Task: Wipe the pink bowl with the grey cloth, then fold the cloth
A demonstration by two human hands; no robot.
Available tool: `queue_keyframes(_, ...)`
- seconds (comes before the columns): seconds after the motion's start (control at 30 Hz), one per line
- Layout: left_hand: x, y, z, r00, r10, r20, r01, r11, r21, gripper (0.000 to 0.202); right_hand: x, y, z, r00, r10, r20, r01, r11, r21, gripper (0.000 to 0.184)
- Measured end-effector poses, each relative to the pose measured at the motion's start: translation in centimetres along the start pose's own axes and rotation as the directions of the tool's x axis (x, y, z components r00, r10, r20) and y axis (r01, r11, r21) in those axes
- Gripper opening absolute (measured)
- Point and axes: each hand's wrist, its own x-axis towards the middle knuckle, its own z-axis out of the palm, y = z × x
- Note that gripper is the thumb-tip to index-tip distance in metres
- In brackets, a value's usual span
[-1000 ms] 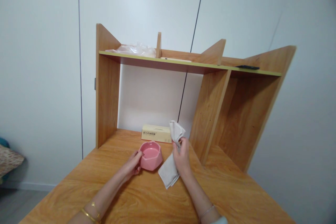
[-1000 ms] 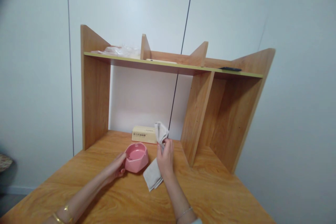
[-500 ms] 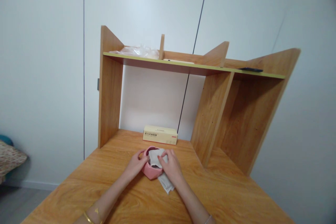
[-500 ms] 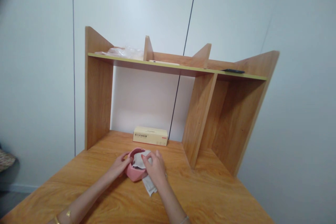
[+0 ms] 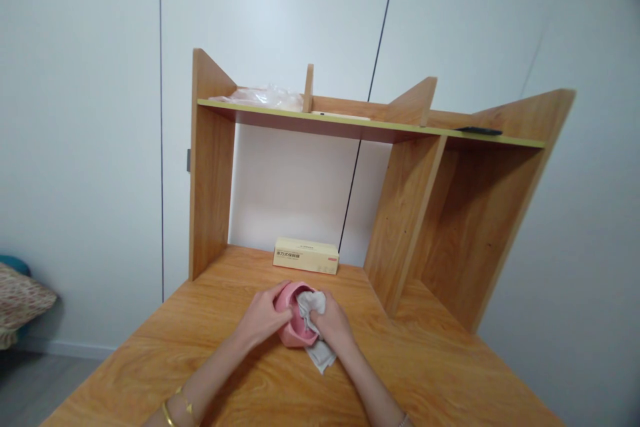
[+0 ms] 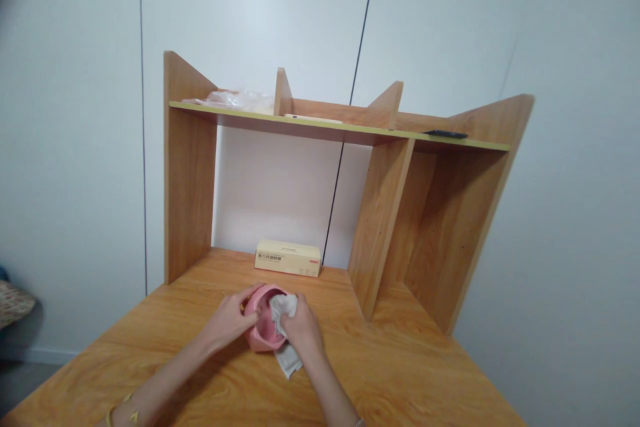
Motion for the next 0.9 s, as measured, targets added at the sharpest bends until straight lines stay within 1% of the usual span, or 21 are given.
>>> queue_keyframes(0.1, -0.1, 0.6, -0.4, 0.999, 0.027, 0.023, -0.028, 0.999, 0.043, 0.052, -0.3, -1.0, -0.7, 0.998, -0.006, -0.063, -0.001, 0.994, -0.106, 0.05)
queue_keyframes(0.2, -0.1, 0.6, -0.7, 0.998, 0.048, 0.033, -0.051, 0.993, 0.106, 0.054, -0.7, -1.9, -1.1, 0.992, -0.088, -0.09, 0.061, 0.961, -0.27, 0.053)
queue_keyframes(0.27, -0.1, 0.3, -0.8, 0.997, 0.063, 0.041, -0.068, 0.987, 0.143, 0.054, -1.0, -2.2, -1.2, 0.99, -0.108, -0.087, 0.076, 0.945, -0.318, 0.056)
queue_keyframes(0.33, -0.2, -0.1, -0.9, 0.997, 0.074, 0.039, -0.079, 0.983, 0.164, 0.054, -1.0, -2.3, -1.0, 0.994, -0.081, -0.078, 0.055, 0.955, -0.293, 0.058)
queue_keyframes(0.4, -0.2, -0.5, -0.8, 0.997, 0.076, 0.019, -0.079, 0.983, 0.164, 0.053, -1.0, -2.1, -0.9, 0.996, -0.058, -0.068, 0.042, 0.974, -0.223, 0.058)
queue_keyframes(0.5, -0.2, -1.1, -0.7, 0.998, 0.062, -0.032, -0.056, 0.986, 0.158, 0.049, -0.8, -1.7, -0.7, 0.995, -0.07, -0.066, 0.061, 0.99, -0.128, 0.058)
queue_keyframes(0.63, -0.1, -1.9, -0.8, 0.997, 0.049, -0.058, -0.039, 0.985, 0.165, 0.045, -0.9, -1.6, -0.5, 0.995, -0.047, -0.088, 0.039, 0.995, -0.095, 0.057)
queue_keyframes(0.7, -0.2, -2.1, -0.8, 0.998, 0.052, -0.038, -0.046, 0.989, 0.143, 0.053, -0.9, -1.6, -0.5, 0.993, -0.026, -0.117, 0.018, 0.997, -0.073, 0.056)
queue_keyframes(0.83, -0.7, -2.3, 0.1, 0.995, 0.093, 0.037, -0.094, 0.995, 0.021, 0.086, -0.7, -1.3, -0.3, 0.988, 0.004, -0.151, -0.001, 1.0, 0.02, 0.057)
queue_keyframes(0.9, -1.0, -2.1, 0.8, 0.992, 0.125, 0.036, -0.124, 0.992, -0.026, 0.092, -0.6, -1.1, -0.2, 0.989, -0.003, -0.148, 0.014, 0.997, 0.071, 0.057)
